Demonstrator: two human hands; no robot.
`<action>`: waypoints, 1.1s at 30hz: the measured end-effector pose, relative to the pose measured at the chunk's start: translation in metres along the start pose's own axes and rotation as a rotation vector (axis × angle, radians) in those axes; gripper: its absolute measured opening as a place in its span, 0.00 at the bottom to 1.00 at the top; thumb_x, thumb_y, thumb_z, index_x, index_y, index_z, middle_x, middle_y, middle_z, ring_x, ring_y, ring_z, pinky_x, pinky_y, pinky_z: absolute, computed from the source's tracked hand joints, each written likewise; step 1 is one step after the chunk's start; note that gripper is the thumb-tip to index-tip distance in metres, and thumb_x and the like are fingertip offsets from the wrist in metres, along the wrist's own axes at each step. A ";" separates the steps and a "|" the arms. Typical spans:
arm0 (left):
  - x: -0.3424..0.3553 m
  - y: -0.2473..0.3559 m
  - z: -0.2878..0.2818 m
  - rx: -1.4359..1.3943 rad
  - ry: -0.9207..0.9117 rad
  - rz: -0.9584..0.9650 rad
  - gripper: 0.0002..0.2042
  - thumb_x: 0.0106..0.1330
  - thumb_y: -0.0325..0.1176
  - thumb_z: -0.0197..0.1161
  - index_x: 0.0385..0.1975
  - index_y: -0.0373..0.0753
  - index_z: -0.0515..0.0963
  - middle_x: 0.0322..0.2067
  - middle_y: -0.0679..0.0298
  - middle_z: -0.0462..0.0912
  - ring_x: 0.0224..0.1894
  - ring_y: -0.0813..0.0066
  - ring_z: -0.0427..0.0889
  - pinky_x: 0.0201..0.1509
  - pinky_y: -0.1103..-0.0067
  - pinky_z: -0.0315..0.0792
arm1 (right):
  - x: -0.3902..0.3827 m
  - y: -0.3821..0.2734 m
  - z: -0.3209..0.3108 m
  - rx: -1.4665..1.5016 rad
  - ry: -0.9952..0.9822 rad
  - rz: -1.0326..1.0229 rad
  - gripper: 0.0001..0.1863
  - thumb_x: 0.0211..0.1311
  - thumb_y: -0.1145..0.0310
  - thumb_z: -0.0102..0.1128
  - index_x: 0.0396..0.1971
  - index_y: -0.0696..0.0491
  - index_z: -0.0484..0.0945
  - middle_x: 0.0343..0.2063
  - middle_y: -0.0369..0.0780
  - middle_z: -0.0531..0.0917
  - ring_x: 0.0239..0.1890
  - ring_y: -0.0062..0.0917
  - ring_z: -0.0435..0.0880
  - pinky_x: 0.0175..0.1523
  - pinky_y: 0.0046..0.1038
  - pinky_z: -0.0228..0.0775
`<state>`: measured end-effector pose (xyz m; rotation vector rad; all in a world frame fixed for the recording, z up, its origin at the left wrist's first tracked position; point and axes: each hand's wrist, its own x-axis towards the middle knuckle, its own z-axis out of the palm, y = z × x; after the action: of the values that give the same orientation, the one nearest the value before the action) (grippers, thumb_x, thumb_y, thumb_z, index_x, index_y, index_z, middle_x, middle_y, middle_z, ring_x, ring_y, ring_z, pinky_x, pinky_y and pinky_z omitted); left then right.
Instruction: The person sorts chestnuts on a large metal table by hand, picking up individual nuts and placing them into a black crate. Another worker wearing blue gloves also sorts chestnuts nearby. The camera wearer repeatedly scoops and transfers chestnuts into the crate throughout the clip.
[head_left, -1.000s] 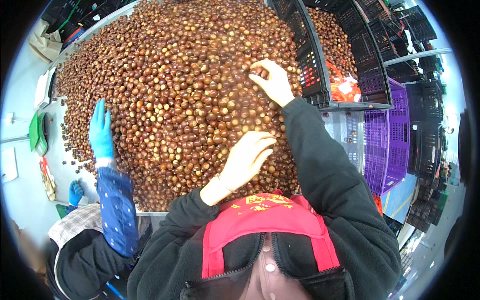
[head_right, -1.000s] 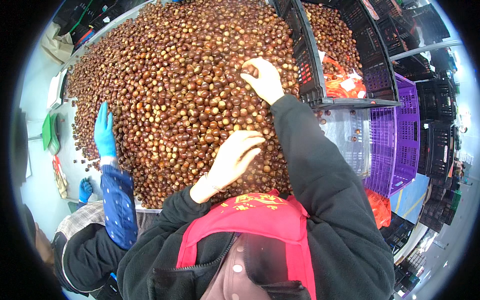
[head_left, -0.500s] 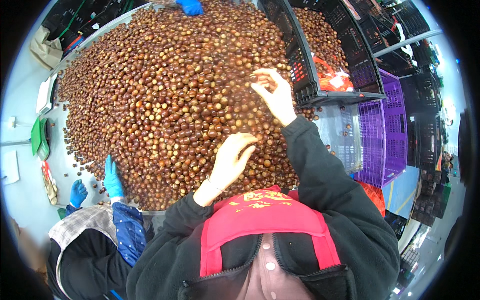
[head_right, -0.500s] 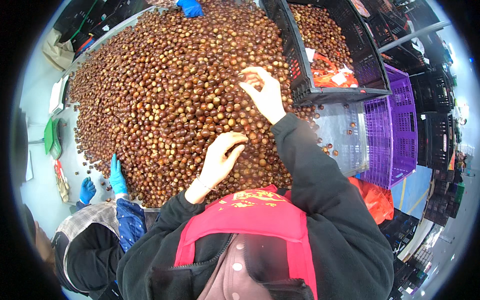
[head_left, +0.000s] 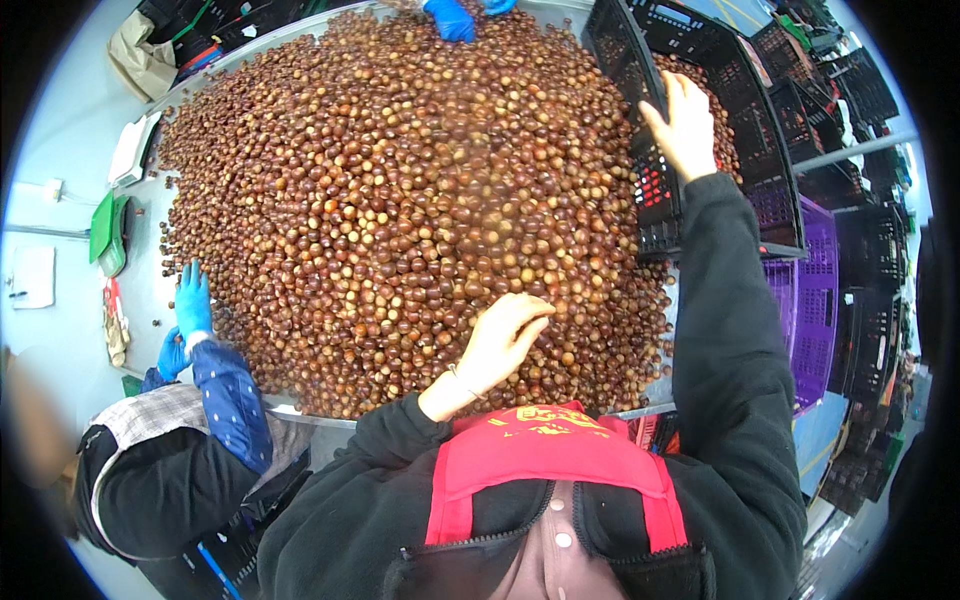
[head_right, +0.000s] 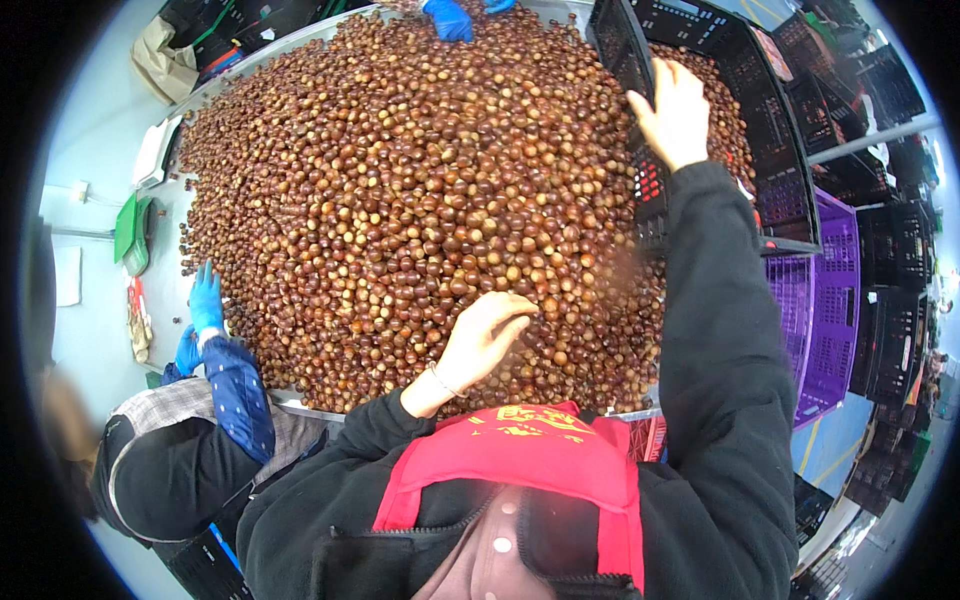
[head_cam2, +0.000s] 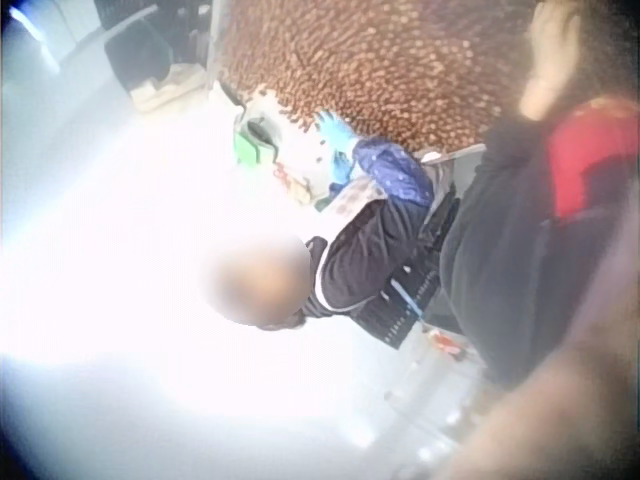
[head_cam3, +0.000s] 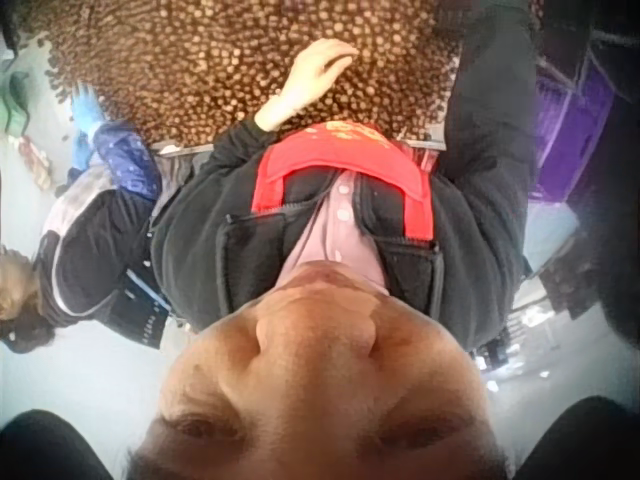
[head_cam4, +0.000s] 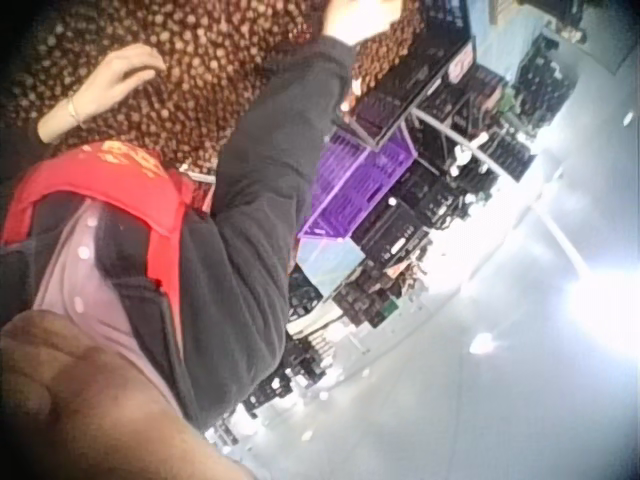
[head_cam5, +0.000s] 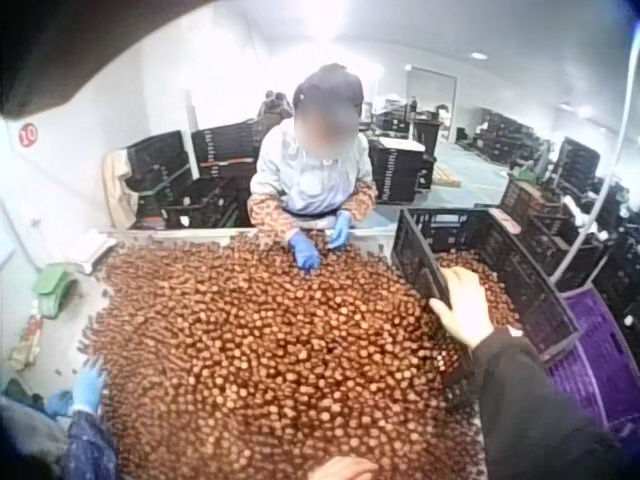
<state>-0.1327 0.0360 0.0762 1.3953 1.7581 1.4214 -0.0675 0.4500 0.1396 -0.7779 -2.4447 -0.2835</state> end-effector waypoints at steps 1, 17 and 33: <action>0.002 -0.001 0.000 0.008 -0.001 -0.004 0.08 0.68 0.27 0.67 0.46 0.38 0.84 0.43 0.57 0.86 0.47 0.58 0.85 0.52 0.69 0.79 | 0.010 0.013 0.018 -0.079 -0.054 0.048 0.39 0.63 0.49 0.69 0.69 0.55 0.69 0.66 0.51 0.73 0.66 0.48 0.72 0.68 0.43 0.68; 0.070 -0.035 -0.136 0.350 0.436 -0.152 0.05 0.71 0.26 0.66 0.40 0.39 0.88 0.36 0.65 0.90 0.39 0.75 0.86 0.46 0.77 0.79 | 0.075 -0.069 0.093 0.405 -0.059 -0.308 0.24 0.62 0.75 0.67 0.58 0.47 0.78 0.28 0.37 0.82 0.36 0.36 0.82 0.52 0.37 0.72; 0.213 -0.213 -0.429 0.128 0.567 -0.362 0.19 0.77 0.44 0.61 0.56 0.36 0.83 0.53 0.60 0.87 0.55 0.72 0.84 0.63 0.74 0.75 | 0.062 -0.078 0.083 0.715 -0.350 -0.387 0.15 0.62 0.84 0.55 0.47 0.54 0.79 0.35 0.44 0.80 0.42 0.43 0.82 0.50 0.37 0.74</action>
<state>-0.6564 0.0596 0.0771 0.6970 2.3391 1.6123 -0.1914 0.4454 0.1035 -0.0381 -2.7182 0.6137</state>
